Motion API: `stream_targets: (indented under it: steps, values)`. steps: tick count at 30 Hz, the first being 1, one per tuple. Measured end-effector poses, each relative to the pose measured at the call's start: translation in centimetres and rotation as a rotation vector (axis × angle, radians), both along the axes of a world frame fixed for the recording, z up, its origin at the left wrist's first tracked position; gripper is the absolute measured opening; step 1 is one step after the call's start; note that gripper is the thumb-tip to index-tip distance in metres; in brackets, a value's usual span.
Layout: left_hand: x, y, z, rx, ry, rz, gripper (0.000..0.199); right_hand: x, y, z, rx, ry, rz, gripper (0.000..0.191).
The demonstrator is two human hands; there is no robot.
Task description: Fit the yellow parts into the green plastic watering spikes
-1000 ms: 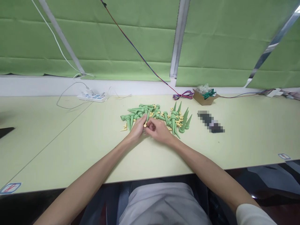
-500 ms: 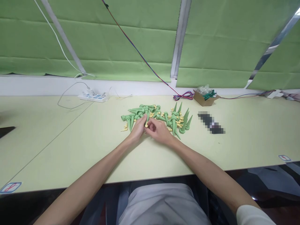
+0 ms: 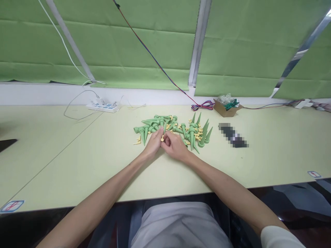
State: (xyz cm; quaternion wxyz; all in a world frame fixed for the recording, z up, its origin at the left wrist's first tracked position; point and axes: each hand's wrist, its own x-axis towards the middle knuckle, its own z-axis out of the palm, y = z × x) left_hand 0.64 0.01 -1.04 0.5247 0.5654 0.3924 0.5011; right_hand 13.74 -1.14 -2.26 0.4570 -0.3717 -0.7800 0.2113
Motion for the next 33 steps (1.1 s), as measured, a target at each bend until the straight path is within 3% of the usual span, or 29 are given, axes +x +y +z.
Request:
stream_targets:
  steps: [18, 25, 33]
  values:
    - [0.1, 0.5, -1.0, -0.003, -0.018, 0.017, 0.056, 0.0, 0.1, -0.2, -0.043, -0.032, 0.010, 0.016]
    - [0.3, 0.3, 0.0, -0.038, -0.034, 0.099, 0.054, -0.1, 0.1, 0.2, -0.054, 0.006, -0.006, 0.014]
    - [-0.6, 0.7, 1.2, -0.060, -0.106, 0.139, 0.049, 1.2, 0.7, 1.3, -0.060, 0.005, 0.101, 0.003]
